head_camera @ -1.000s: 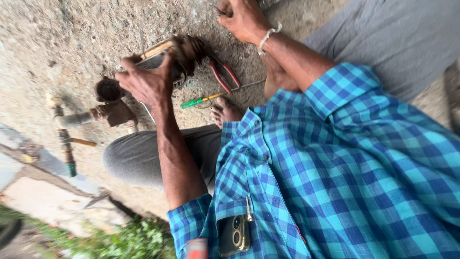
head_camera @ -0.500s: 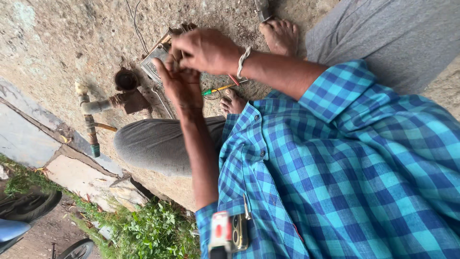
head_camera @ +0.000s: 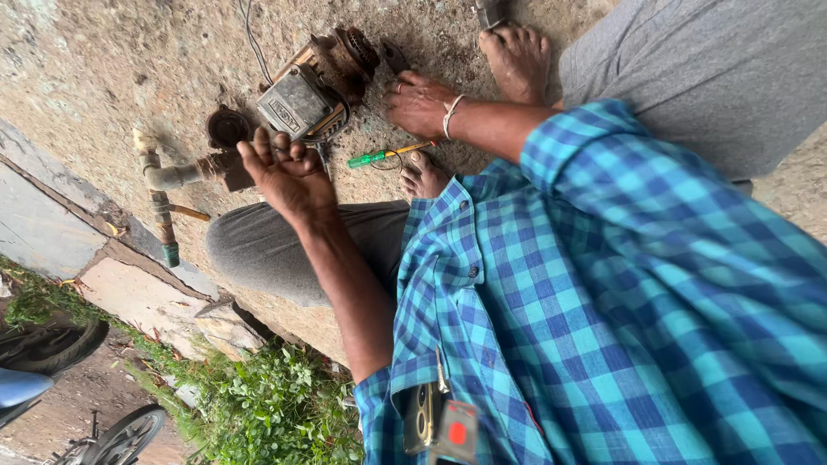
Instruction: The person sits on the ground and works on a small electric motor using pliers and a hammer. They repeatedly adjust the motor's internal components and wires while handling the casing.
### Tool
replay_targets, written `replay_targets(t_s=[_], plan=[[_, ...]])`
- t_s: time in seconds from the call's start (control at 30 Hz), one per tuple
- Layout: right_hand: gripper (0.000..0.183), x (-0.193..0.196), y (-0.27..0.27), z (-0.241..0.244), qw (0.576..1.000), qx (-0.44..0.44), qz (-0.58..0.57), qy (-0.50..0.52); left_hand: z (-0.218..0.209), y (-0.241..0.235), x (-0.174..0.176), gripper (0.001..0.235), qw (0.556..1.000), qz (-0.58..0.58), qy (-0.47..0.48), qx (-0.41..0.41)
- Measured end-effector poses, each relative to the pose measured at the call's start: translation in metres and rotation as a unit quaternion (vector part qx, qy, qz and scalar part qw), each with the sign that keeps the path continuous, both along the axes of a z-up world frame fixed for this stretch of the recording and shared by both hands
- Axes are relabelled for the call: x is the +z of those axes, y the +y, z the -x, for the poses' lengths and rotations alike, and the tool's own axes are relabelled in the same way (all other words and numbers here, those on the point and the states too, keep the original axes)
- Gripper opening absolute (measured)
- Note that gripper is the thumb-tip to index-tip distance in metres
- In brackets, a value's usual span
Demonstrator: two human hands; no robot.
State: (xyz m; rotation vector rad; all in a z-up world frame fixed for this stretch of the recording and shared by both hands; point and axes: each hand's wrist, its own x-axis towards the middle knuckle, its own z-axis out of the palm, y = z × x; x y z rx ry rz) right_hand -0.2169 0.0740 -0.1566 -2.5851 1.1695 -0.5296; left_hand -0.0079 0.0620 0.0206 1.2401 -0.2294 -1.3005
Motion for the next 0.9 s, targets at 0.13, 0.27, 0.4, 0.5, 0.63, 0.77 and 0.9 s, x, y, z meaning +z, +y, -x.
replay_targets(t_s=[0.13, 0.27, 0.4, 0.5, 0.63, 0.77, 0.9], plan=[[0.024, -0.013, 0.006, 0.005, 0.974, 0.027, -0.153, 0.166, -0.011, 0.0, 0.008, 0.031, 0.997, -0.004, -0.074, -0.021], [0.017, 0.002, -0.025, 0.038, 0.938, -0.092, -0.306, 0.131, -0.017, -0.02, -0.002, 0.035, 0.93, -0.07, -0.359, -0.046], [0.017, 0.013, -0.053, 0.052, 0.938, -0.244, -0.241, -0.06, -0.028, -0.054, -0.037, 0.041, 0.81, -0.043, -0.575, -0.105], [0.012, 0.019, -0.066, 0.043, 0.945, -0.226, -0.17, -0.166, -0.03, -0.08, -0.069, 0.051, 0.764, -0.049, -0.639, -0.08], [0.016, 0.023, -0.076, 0.032, 0.942, -0.231, -0.132, -0.205, -0.023, -0.097, -0.104, 0.08, 0.708, -0.216, -0.669, -0.063], [0.024, 0.009, -0.087, 0.028, 0.934, -0.242, -0.219, -0.147, -0.026, -0.094, -0.124, 0.097, 0.7, -0.216, -0.678, -0.059], [0.026, -0.013, -0.093, 0.028, 0.936, -0.24, -0.226, -0.124, -0.025, -0.092, -0.127, 0.097, 0.647, -0.214, -0.731, -0.044]])
